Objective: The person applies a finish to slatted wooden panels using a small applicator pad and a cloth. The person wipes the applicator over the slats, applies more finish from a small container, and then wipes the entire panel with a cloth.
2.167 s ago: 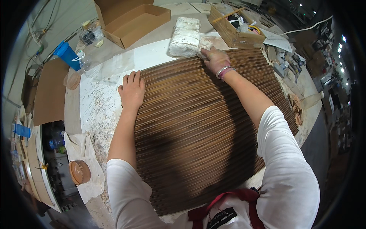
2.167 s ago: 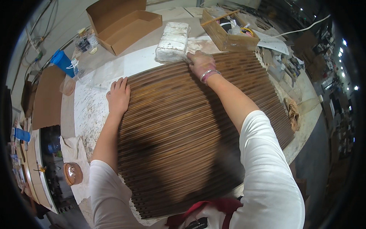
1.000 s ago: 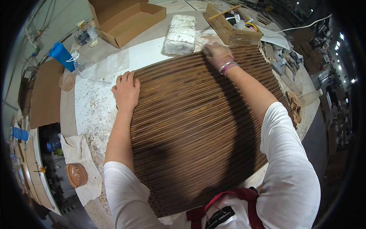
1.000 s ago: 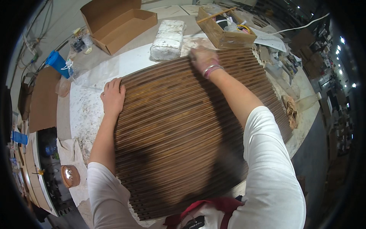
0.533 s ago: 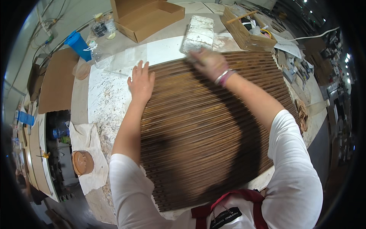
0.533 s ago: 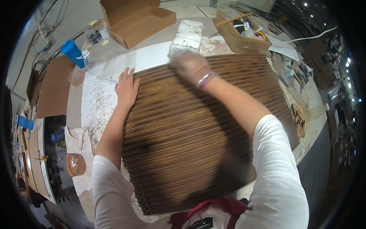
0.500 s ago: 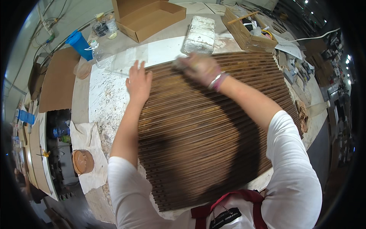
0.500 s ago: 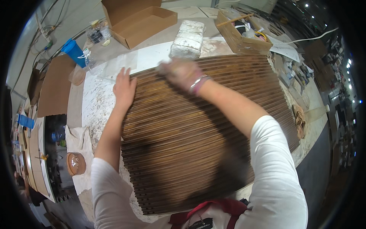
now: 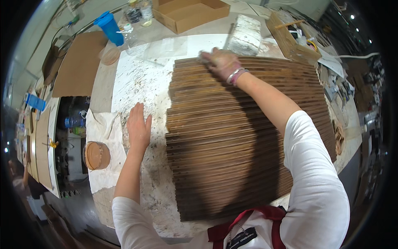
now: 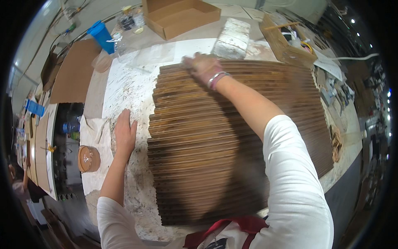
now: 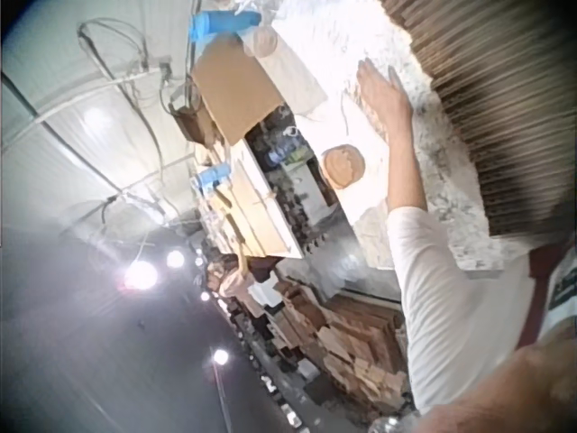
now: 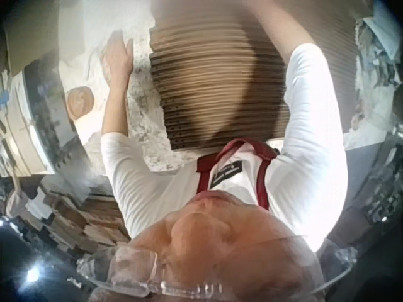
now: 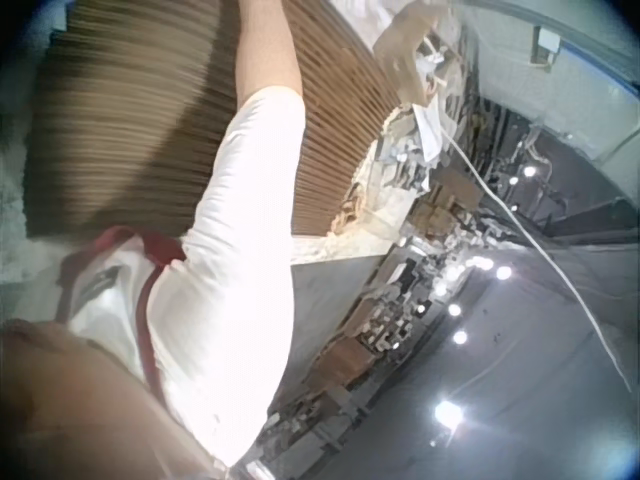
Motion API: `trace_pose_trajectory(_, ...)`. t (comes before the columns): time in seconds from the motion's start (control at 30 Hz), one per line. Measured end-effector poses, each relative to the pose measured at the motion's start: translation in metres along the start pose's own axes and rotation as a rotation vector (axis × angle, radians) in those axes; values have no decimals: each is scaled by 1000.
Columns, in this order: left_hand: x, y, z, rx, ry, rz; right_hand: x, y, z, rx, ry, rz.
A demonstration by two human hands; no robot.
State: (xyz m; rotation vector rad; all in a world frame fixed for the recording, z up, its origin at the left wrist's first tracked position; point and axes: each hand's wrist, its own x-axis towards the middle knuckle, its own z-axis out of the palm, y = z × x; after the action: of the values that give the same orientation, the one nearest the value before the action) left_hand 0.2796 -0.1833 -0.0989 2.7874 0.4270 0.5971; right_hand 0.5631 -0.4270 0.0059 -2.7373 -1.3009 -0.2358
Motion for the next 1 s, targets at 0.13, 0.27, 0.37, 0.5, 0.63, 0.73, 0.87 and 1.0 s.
trace_pose_trajectory(0.13,4,18,-6,84,-26,-33,20,-12,4,-67,154,-71)
trace_pose_trajectory(0.27,3,15,-6,87,4,-7,42,-49,19,-57,141,-180)
trace_pose_trajectory(0.37,3,16,-8,69,7,-1,59,-16,21,-133,105,-41)
trace_pose_trajectory(0.5,3,18,-9,65,-43,-50,43,-61,18,-80,143,-243)
trace_pose_trajectory(0.63,3,18,-7,91,-47,-47,42,-10,10,6,84,60)
trace_pose_trajectory(0.73,7,18,-3,93,-59,-36,39,-30,24,6,151,-44)
trace_pose_trajectory(0.87,3,16,-8,106,-66,-63,6,-20,9,80,76,35)
trace_pose_trajectory(1.0,7,20,-4,114,-51,-45,-33,103,6,-47,146,220)
